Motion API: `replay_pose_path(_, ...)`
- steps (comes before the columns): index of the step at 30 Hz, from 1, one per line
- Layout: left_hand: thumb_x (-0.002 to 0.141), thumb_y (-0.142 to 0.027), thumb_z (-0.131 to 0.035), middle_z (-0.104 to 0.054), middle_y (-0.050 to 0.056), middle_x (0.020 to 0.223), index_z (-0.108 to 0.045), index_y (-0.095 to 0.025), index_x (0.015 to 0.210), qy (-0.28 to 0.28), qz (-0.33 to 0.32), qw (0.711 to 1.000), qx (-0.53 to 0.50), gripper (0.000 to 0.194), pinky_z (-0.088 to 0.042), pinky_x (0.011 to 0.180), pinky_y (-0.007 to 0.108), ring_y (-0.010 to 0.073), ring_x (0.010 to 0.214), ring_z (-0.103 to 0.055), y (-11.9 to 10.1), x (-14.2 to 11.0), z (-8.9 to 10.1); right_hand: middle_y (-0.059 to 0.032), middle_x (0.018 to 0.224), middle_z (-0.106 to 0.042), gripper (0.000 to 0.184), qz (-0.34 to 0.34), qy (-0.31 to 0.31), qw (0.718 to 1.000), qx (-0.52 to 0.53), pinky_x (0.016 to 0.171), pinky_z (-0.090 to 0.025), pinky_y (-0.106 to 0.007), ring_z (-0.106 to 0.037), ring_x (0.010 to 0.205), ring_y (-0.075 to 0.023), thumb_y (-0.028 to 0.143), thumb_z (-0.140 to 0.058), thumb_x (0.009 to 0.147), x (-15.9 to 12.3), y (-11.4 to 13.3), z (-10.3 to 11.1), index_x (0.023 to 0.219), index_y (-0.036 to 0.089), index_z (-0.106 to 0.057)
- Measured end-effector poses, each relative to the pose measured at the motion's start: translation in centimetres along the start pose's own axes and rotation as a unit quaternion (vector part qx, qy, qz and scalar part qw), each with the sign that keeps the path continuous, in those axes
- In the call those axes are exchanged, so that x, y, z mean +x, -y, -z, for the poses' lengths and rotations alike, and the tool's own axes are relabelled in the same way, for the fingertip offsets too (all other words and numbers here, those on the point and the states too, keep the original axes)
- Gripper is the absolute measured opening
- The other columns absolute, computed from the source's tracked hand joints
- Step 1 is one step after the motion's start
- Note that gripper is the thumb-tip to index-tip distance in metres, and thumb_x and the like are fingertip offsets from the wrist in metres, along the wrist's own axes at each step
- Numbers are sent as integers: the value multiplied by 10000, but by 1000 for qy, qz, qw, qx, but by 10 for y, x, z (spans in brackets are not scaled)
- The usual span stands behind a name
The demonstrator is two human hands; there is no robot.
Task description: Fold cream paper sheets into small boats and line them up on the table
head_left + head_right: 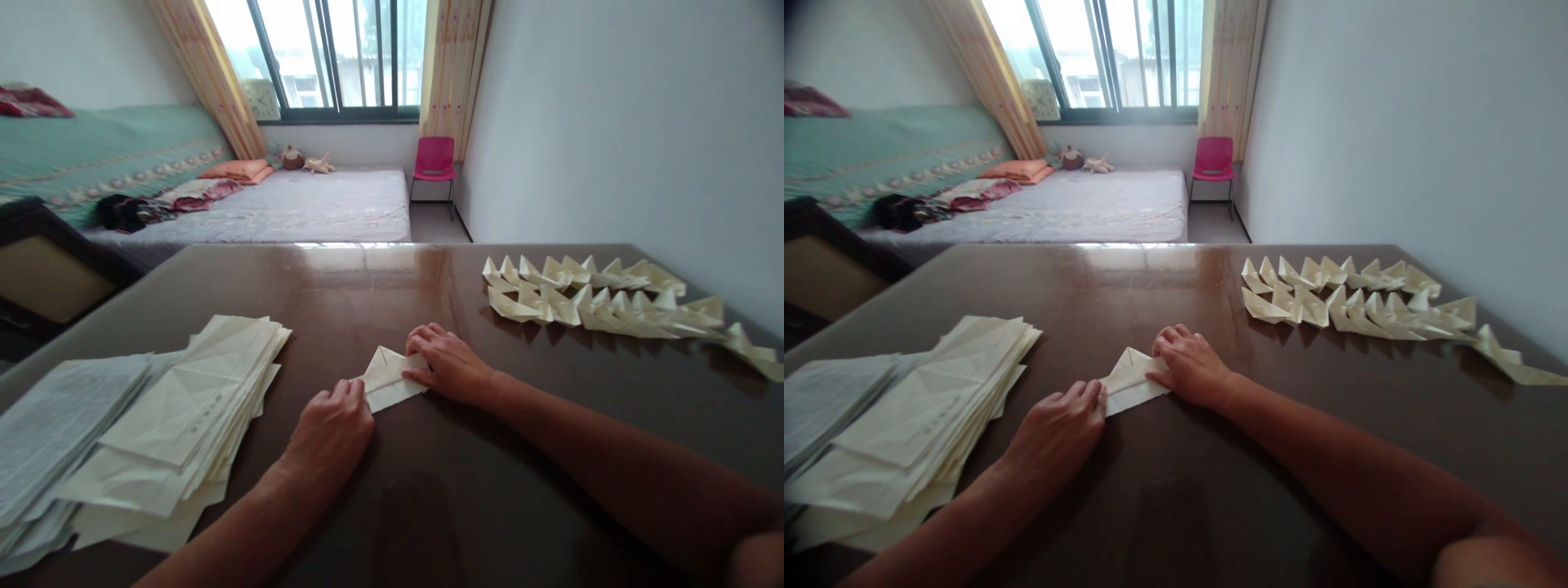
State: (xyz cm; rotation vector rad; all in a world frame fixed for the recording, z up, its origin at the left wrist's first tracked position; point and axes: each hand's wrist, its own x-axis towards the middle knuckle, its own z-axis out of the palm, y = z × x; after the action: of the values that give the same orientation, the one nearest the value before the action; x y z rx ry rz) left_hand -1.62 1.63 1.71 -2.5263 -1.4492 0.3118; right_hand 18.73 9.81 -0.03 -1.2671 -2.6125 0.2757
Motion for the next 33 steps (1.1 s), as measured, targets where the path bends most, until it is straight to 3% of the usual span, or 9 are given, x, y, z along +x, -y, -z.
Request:
replay_pose_path(5, 801, 2, -488, -641, 146, 894, -680, -83, 923, -7, 0, 1000, -7, 243, -447, 597, 313, 245, 811, -608, 0, 1, -1, -51, 1036, -614, 186, -20, -4, 990, 141, 827, -410, -298, -509, 991, -180, 313, -699, 745, 0, -3, -11, 764, 176, -573)
replay_pose_path(9, 804, -11, -486, -634, 127, 891, -669, -103, 900, -21, 7, 1000, -15, 226, -458, 603, 319, 242, 805, -602, 2, 1, -2, 22, 754, -599, 107, -68, 14, 968, 240, 617, -389, -221, -514, 673, -110, 233, -614, 756, -1, 8, -8, 831, 181, -557)
replay_pose_path(13, 853, -94, -488, -627, 73, 903, -624, -165, 1062, -63, 18, 997, -46, 259, -493, 623, 307, 222, 829, -605, 7, 3, -7, 26, 793, -613, 131, -64, -78, 951, 294, 629, -398, -210, -531, 685, -106, 206, -535, 795, 0, 11, 4, 920, 189, -570)
replay_pose_path(16, 913, -203, -459, -607, 73, 1074, -506, -220, 1243, -156, 29, 981, -108, 334, -519, 686, 276, 199, 955, -601, 10, 6, -12, -19, 954, -649, 187, -62, -199, 944, 258, 746, -424, -246, -573, 830, -142, 215, -504, 844, -1, 9, 17, 1015, 197, -577)
replay_pose_path(18, 923, -266, -465, -548, 92, 1216, -418, -227, 1317, -232, 48, 959, -154, 399, -526, 748, 262, 189, 1034, -585, 10, 7, -15, -37, 991, -656, 240, -35, -244, 951, 188, 807, -414, -279, -574, 861, -162, 219, -513, 863, -5, 11, 26, 1098, 199, -551)
replay_pose_path(21, 914, -304, -492, -502, 112, 1282, -344, -226, 1350, -293, 54, 929, -218, 467, -525, 789, 262, 184, 1045, -584, 7, 8, -16, -61, 991, -669, 284, 77, -211, 973, 47, 863, -366, -335, -561, 899, -191, 221, -478, 912, -16, 26, 31, 1193, 192, -509)
replay_pose_path(23, 915, -285, -481, -554, 109, 1201, -387, -205, 1286, -301, 26, 920, -249, 391, -521, 796, 272, 185, 1010, -593, 5, 9, -18, -85, 993, -672, 292, 141, -164, 976, -33, 851, -343, -357, -548, 918, -207, 213, -421, 945, -21, 38, 27, 1223, 170, -498)
replay_pose_path(26, 917, -233, -439, -621, 73, 982, -463, -178, 1123, -289, -17, 914, -285, 215, -509, 797, 277, 175, 914, -609, 7, 12, -21, -83, 927, -672, 282, 166, -135, 973, -80, 815, -328, -356, -536, 878, -199, 193, -356, 969, -20, 45, 14, 1198, 154, -515)
replay_pose_path(33, 876, -168, -431, -594, 51, 1048, -547, -195, 1015, -237, -33, 922, -305, 183, -484, 787, 234, 131, 861, -598, 27, 13, -29, -71, 1063, -639, 232, 147, -128, 979, -59, 893, -290, -352, -499, 983, -197, 301, -476, 941, -4, 3, 1, 1123, 182, -558)
